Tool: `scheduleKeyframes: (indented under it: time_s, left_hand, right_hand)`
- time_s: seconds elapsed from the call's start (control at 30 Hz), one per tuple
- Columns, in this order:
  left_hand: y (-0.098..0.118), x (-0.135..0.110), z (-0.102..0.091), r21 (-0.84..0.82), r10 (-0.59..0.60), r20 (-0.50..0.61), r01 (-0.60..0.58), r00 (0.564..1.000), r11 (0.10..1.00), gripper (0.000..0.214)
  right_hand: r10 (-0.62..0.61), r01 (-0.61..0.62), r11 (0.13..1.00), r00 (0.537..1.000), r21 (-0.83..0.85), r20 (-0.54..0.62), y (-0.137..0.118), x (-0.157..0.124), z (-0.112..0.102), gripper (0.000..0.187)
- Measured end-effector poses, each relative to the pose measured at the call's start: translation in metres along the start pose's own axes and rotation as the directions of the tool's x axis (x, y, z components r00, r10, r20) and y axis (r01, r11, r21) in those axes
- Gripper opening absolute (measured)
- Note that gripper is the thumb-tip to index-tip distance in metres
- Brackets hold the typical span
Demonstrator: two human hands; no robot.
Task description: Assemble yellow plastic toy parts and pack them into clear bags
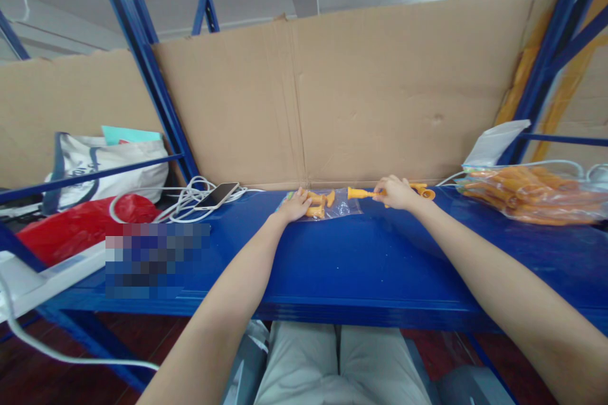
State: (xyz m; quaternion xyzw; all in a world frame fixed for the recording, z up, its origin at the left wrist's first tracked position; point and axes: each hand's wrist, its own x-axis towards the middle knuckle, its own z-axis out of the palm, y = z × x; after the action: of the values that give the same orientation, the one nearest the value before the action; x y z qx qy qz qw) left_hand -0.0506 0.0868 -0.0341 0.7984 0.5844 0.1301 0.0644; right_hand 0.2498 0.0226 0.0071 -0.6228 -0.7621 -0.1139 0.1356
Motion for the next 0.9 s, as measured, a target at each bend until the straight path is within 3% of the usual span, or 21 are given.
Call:
scheduleKeyframes:
  time_s: [0.27, 0.4, 0.53, 0.73, 0.9]
  left_hand:
    - [0.003, 0.004, 0.008, -0.036, 0.073, -0.028, -0.074, 0.997, 0.997, 0.065]
    - [0.007, 0.005, 0.010, -0.115, 0.137, -0.095, -0.147, 0.986, 0.982, 0.065]
    - [0.013, 0.001, 0.006, -0.157, 0.155, -0.084, -0.167, 0.984, 0.973, 0.066]
    - [0.028, -0.009, 0.000, -0.227, 0.177, -0.035, -0.181, 0.984, 0.957, 0.065]
    - [0.034, -0.009, 0.003, -0.306, 0.170, -0.078, -0.186, 0.982, 0.934, 0.067]
  right_hand:
    - [-0.157, 0.158, 0.986, 0.987, 0.056, -0.029, -0.011, -0.001, 0.006, 0.011]
    - [-0.165, 0.165, 0.972, 0.986, 0.168, -0.012, -0.011, 0.004, 0.011, 0.013]
    - [-0.140, 0.132, 0.947, 0.990, 0.294, 0.004, -0.011, 0.008, 0.018, 0.014]
    - [-0.221, 0.205, 0.809, 0.974, 0.550, -0.036, -0.018, 0.009, 0.028, 0.013]
    - [-0.256, 0.212, 0.811, 0.967, 0.546, 0.006, -0.026, 0.007, 0.031, 0.012]
